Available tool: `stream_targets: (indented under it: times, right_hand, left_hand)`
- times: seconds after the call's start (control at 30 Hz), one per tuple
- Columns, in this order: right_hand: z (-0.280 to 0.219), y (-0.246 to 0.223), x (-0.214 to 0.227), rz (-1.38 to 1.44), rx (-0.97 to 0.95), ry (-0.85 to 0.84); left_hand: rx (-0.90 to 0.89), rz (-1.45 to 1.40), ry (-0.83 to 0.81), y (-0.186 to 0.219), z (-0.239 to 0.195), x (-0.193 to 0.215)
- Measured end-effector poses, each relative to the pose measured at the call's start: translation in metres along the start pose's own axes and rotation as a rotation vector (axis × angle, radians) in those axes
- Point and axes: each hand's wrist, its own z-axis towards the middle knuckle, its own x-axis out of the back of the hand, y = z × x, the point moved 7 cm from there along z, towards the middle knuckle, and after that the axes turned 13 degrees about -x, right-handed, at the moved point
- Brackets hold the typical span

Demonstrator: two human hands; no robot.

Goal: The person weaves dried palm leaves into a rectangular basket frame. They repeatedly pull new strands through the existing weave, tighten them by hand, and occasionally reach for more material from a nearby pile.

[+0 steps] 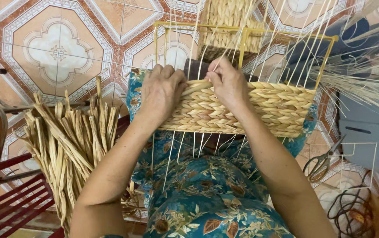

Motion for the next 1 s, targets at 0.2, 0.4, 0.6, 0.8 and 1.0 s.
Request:
stream_targets:
  times: [0.2, 0.4, 0.6, 0.8, 1.0]
  right_hand:
    - [-0.012, 0.014, 0.023, 0.388, -0.170, -0.125]
    - [-0.057, 0.078, 0.067, 0.714, -0.108, 0.010]
    - [-0.093, 0.135, 0.085, 1.008, -0.099, 0.056]
    - [-0.103, 0.149, 0.086, 1.029, -0.060, 0.093]
    - [-0.106, 0.151, 0.085, 1.025, -0.093, 0.105]
  left_hand:
    - [0.263, -0.489, 0.123, -0.071, -0.058, 0.017]
    - [0.770, -0.496, 0.488, -0.198, -0.213, 0.070]
    - [0.964, -0.246, 0.260, -0.226, -0.319, 0.084]
    - [1.198, 0.217, 0.004, -0.207, -0.340, 0.071]
    - [1.400, 0.318, -0.298, -0.209, -0.360, 0.054]
